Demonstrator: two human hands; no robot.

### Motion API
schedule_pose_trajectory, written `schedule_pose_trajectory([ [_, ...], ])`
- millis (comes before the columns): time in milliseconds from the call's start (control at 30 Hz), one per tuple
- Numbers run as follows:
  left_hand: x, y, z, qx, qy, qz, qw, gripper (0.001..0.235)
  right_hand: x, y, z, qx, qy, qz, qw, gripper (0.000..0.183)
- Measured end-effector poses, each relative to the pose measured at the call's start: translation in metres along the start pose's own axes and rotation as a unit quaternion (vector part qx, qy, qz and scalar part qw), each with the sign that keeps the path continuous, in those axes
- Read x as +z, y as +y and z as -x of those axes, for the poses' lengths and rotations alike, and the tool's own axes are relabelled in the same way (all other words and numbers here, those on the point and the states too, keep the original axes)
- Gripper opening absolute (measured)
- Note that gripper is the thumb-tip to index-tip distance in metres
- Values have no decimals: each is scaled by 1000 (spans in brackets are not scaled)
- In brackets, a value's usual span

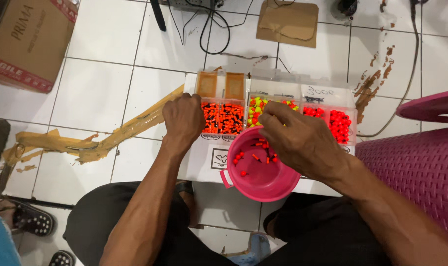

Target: The person sorts small orange and yellow objects from a pink bowl into clear plastic compartments on a white box. They use both hands to pick up the items and place them into the designated sections.

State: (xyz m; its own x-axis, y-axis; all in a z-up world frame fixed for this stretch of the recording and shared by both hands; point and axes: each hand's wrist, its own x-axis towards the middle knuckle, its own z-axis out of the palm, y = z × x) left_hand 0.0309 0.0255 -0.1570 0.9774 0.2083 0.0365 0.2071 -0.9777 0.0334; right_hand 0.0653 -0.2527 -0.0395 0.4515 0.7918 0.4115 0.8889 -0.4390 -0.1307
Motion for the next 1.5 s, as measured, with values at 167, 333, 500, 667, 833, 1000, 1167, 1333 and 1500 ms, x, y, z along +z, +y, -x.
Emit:
schedule_pose_trajectory([
  [167, 26, 3, -2, 7, 49, -56, 997, 11, 3, 2, 3, 0, -5, -22, 1000, 10],
  [333, 24, 11, -1, 11, 87, -103, 991, 12, 6, 3, 5, -7, -4, -18, 1000, 11],
  [500, 14, 19, 2, 21, 117, -123, 985, 13, 4, 2, 4, -12, -9, -19, 1000, 10],
  [667, 8, 22, 4, 18, 71, -109, 991, 9, 4, 4, 8, -11, -19, -26, 999, 12],
  [833, 11, 18, 3, 22, 50, -96, 994, 10, 1, 6, 9, -9, -23, -27, 999, 12],
  [1000, -5, 19, 6, 40, 69, -57, 995, 17, 9, 5, 18, -7, -79, -28, 996, 13],
  [1167, -72, 53, 24, 69, -29, 161, 984, 33, 43, -13, 35, 19, -294, -91, 951, 20],
  [1333, -97, 70, 42, 107, -159, 244, 951, 43, 91, -5, 50, 59, -402, -65, 911, 32],
  [1500, -71, 71, 46, 126, -148, 193, 962, 22, 139, 7, 68, 23, -431, -45, 901, 53],
])
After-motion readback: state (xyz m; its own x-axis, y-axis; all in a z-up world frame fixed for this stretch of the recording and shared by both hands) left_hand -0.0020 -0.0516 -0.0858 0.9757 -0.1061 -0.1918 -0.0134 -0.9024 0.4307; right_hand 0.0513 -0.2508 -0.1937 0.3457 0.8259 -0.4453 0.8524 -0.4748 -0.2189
